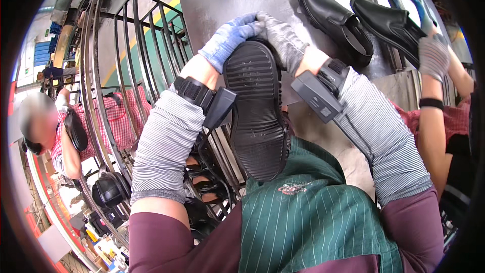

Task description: Cleaning and assembling shoes at a factory workstation.

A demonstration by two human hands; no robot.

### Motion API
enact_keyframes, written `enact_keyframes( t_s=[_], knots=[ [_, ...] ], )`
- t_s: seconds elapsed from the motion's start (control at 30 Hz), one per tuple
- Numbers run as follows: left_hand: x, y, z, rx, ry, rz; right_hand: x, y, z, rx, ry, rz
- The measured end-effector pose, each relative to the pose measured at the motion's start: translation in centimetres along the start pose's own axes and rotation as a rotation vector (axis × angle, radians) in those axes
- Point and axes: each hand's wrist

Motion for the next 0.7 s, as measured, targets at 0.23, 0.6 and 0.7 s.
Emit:
enact_keyframes(
  t_s=[0.23,0.6,0.7],
  knots=[
    [-1.2,-0.3,0.5,0.065,0.292,0.305,11.9,1.2,-0.3,-0.981,-0.218,-0.658],
    [-1.5,-0.3,-2.1,-0.326,-0.024,0.173,2.0,-3.9,2.9,-0.009,-0.013,0.105],
    [-2.4,-0.5,-1.9,-0.3,-0.04,0.251,-1.0,-4.8,2.3,-0.106,-0.154,-0.225]
  ],
)
Point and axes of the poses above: each hand's wrist, its own x-axis towards the middle knuckle, its own z-axis out of the palm, y = z × x, and after that the axes turned 10 degrees about -x, right-handed
